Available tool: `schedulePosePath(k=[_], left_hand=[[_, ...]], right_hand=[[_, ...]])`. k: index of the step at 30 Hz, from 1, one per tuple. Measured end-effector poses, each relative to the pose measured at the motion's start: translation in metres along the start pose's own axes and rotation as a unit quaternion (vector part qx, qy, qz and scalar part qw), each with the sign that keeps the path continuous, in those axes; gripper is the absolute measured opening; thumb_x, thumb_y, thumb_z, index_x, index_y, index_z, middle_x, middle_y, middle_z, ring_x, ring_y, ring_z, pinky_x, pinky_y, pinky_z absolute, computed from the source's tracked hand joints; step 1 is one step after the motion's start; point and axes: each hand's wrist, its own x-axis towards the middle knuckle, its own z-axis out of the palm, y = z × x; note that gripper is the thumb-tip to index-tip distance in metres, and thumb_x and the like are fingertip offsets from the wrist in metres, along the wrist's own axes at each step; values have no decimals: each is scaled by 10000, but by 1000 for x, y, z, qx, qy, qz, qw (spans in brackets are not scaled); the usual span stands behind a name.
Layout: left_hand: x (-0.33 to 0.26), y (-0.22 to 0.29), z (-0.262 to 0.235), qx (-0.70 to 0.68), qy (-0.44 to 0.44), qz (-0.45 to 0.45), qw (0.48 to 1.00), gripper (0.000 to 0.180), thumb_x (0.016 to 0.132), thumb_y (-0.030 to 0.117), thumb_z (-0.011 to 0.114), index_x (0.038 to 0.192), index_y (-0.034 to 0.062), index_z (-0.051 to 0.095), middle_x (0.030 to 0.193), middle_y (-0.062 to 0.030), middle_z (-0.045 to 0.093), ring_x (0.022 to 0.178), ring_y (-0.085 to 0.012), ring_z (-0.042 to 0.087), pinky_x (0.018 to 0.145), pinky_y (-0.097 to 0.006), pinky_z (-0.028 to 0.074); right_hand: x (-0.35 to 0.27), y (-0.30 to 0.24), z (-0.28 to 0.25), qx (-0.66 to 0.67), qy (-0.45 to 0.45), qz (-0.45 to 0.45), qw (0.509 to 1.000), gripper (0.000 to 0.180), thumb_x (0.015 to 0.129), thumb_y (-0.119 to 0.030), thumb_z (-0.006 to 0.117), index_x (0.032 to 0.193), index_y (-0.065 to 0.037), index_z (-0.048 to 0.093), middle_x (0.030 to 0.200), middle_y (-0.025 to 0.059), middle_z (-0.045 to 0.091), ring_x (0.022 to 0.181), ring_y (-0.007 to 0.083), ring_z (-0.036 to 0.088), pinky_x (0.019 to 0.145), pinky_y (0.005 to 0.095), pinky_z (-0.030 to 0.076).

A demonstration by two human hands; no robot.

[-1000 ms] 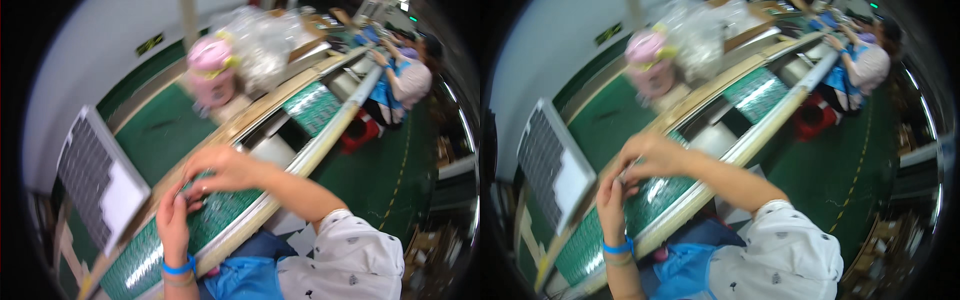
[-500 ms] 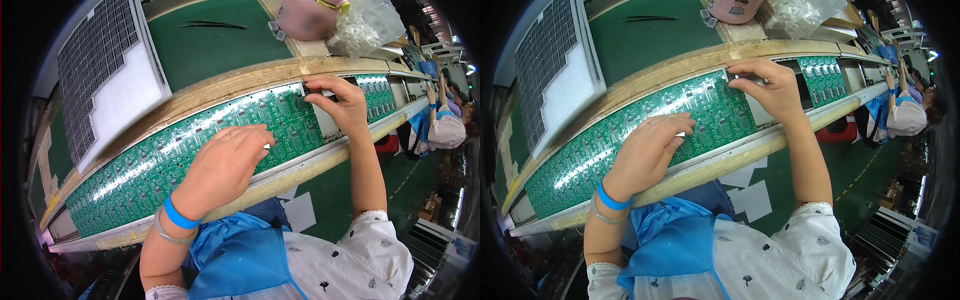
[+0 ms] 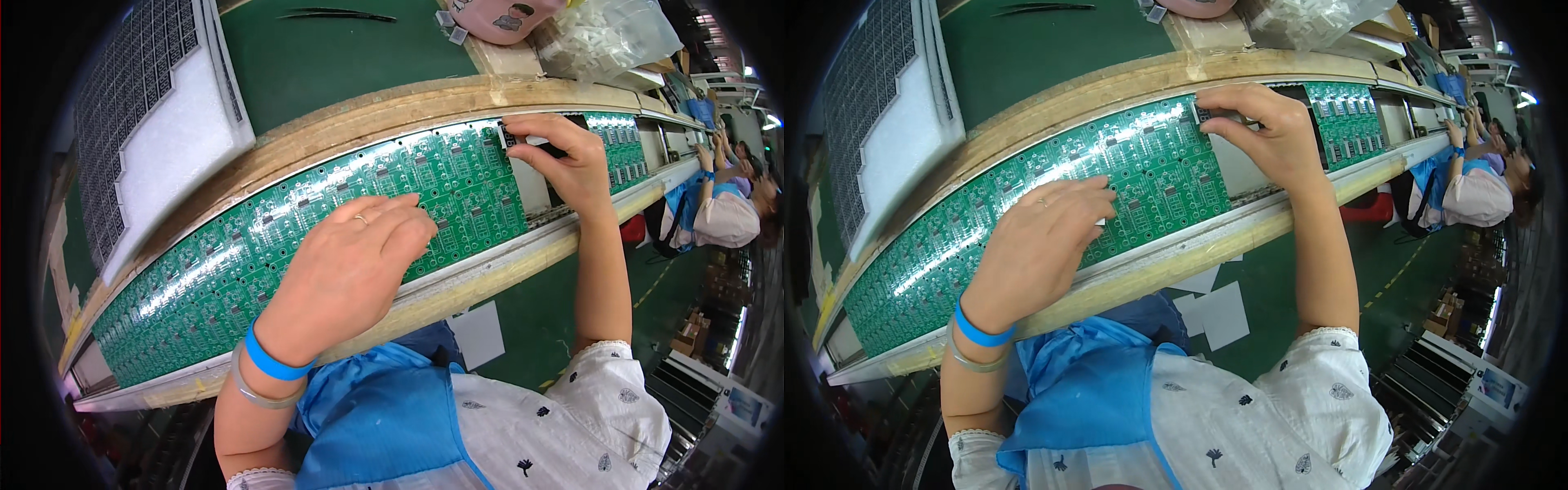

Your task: The person places small black electronic components onto green circuit boards arranged on a workbench. They pick components from a white foam tray and insert them into designated slots on the boards, occasionally using tweezers to adjust placement.

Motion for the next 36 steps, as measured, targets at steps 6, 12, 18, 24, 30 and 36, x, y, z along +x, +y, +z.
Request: schedulePosePath(k=[6, 12, 18, 24, 30, 36], left_hand=[[1, 0, -1, 1, -8, -12, 1000, 230, 867, 14, 682, 1092, 15, 638, 1115, -160, 725, 1162, -344, 685, 969, -454, 555], [0, -2, 0, -11, -1, -14, 1000, 224, 860, 9, 682, 1079, 19, 634, 1112, -160, 725, 1146, -353, 694, 947, -454, 566], [1, -1, 0, -16, 3, -15, 1000, 222, 854, -1, 678, 1071, 16, 630, 1103, -165, 726, 1131, -361, 700, 935, -460, 572], [1, -1, 0, -18, 8, -13, 1000, 225, 853, -4, 676, 1074, 9, 631, 1103, -167, 727, 1134, -364, 699, 935, -463, 572], [0, -2, 1, -14, 12, -12, 1000, 229, 855, 1, 682, 1078, 3, 633, 1110, -166, 728, 1133, -359, 700, 938, -461, 574], [-2, -3, 1, -17, 25, -3, 1000, 217, 862, 1, 681, 1074, 1, 633, 1107, -167, 726, 1129, -360, 701, 929, -468, 580]], right_hand=[[4, 1, 3, -23, -17, -34, 999, 237, 783, -48, 846, 1013, -35, 792, 1054, 102, 787, 947, 243, 745, 812, 330, 593], [3, -1, 2, -26, -39, -50, 998, 220, 767, -57, 849, 977, -31, 791, 1033, 97, 789, 932, 257, 743, 821, 352, 578], [1, -6, 4, -26, -52, -66, 996, 215, 749, -57, 849, 952, -27, 785, 1023, 93, 791, 918, 255, 742, 810, 346, 565], [2, -8, 4, -32, -54, -67, 996, 213, 741, -53, 849, 943, -30, 786, 1020, 86, 792, 917, 247, 743, 807, 340, 566], [3, -8, 6, -39, -52, -77, 995, 221, 735, -54, 854, 945, -42, 788, 1018, 81, 791, 914, 239, 741, 791, 326, 571], [2, -8, 7, -36, -50, -66, 996, 214, 742, -43, 857, 945, -42, 788, 1024, 83, 791, 916, 238, 740, 784, 321, 579]])
